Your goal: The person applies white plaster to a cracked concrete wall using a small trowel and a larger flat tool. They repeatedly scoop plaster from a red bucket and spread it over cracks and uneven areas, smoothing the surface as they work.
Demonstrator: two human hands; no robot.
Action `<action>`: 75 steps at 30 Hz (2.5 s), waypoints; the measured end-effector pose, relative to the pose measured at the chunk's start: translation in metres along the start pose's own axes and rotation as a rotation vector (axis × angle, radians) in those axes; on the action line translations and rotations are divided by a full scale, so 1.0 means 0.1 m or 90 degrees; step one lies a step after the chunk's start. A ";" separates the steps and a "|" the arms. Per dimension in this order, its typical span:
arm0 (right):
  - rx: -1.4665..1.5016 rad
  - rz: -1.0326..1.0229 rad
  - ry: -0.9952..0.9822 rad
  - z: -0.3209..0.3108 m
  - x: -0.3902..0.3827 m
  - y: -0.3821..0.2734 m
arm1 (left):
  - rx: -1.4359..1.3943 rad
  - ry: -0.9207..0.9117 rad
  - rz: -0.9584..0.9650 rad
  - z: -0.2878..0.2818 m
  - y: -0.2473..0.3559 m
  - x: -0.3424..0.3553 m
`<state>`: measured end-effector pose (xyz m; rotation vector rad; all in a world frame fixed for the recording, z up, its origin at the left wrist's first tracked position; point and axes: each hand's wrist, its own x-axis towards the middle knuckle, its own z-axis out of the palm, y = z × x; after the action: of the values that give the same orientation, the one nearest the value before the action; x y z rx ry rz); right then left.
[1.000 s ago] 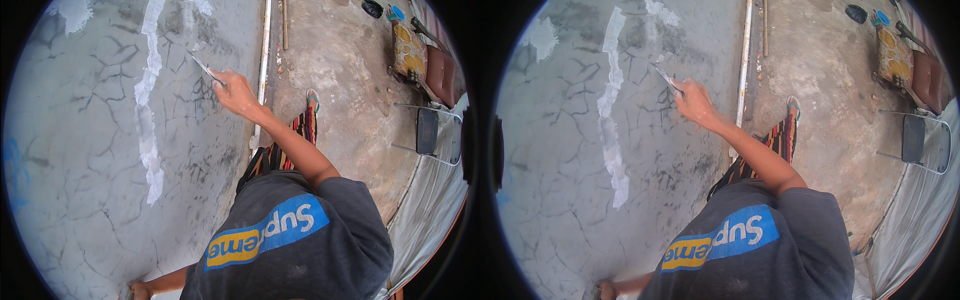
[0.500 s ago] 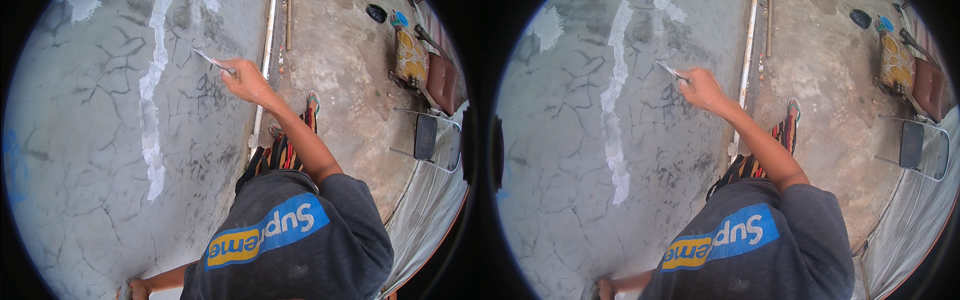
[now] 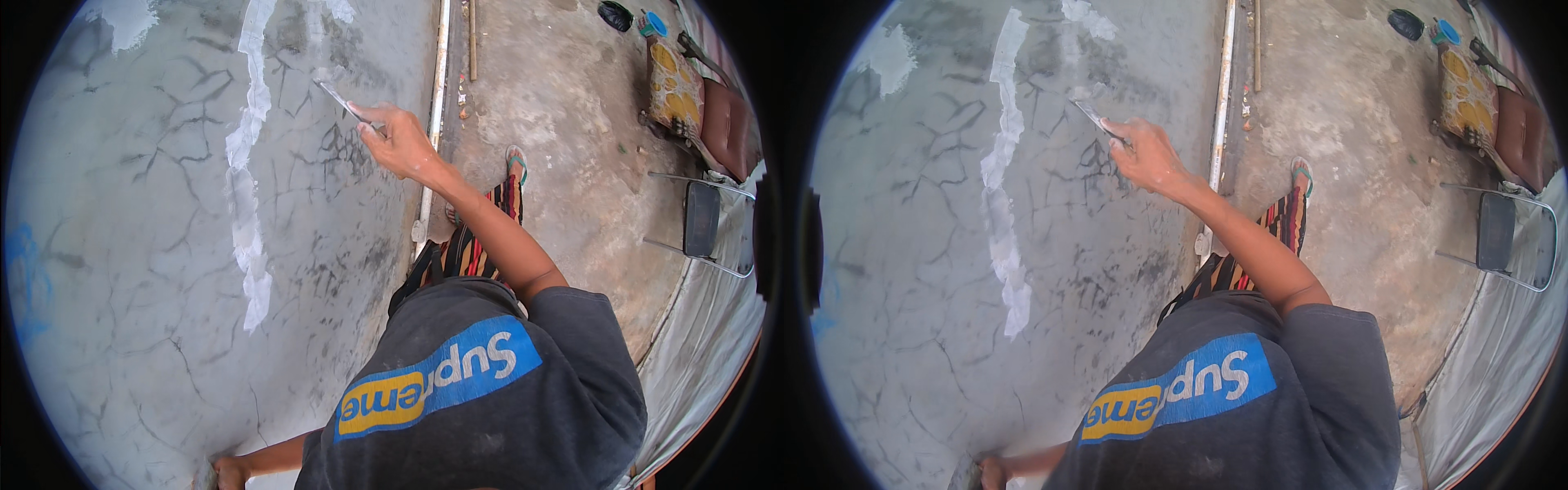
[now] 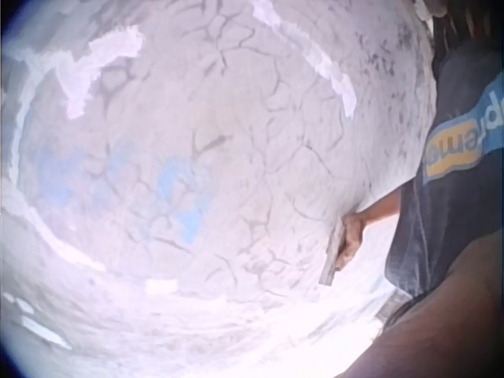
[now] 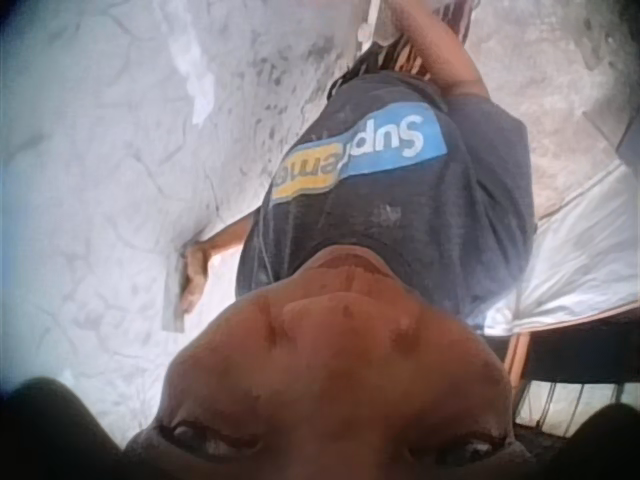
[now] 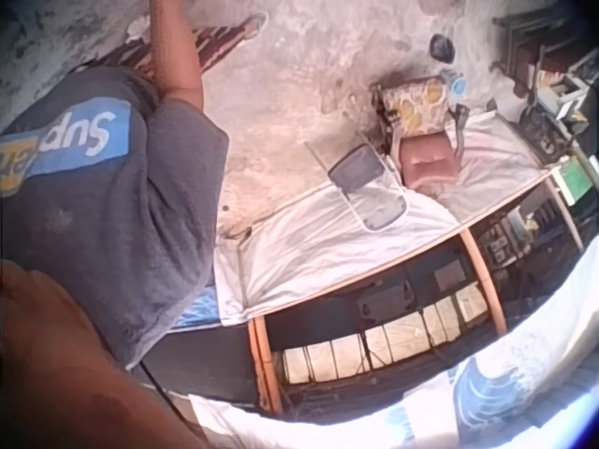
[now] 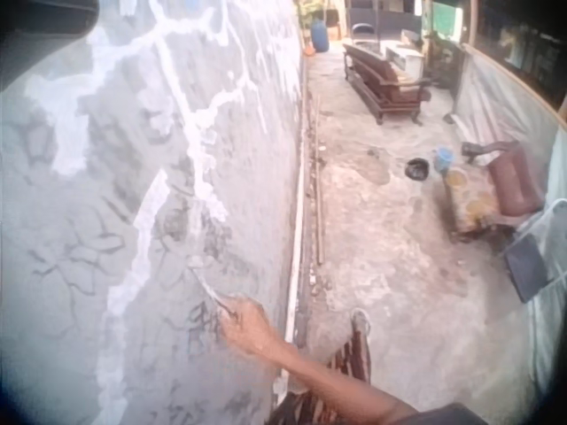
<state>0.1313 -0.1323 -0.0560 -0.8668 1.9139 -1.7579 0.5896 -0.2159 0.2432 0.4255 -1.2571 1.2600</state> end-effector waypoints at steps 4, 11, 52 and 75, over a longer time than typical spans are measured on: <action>0.047 0.124 -0.066 -0.30 0.37 -0.05 | -0.016 0.004 -0.017 -0.02 -0.06 0.02; 0.019 0.034 -0.135 -0.30 0.33 -0.06 | -0.026 0.005 -0.033 -0.03 -0.04 0.00; 0.018 -0.047 -0.018 0.15 0.01 0.44 | -0.079 -0.010 -0.078 -0.04 -0.05 0.00; -0.136 -0.001 -0.086 -0.41 0.48 0.17 | -0.087 -0.004 -0.086 -0.07 -0.13 0.02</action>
<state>0.0664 -0.1341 -0.0622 -1.0337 2.0355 -1.4730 0.6039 -0.2137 0.2475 0.4092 -1.2896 1.0536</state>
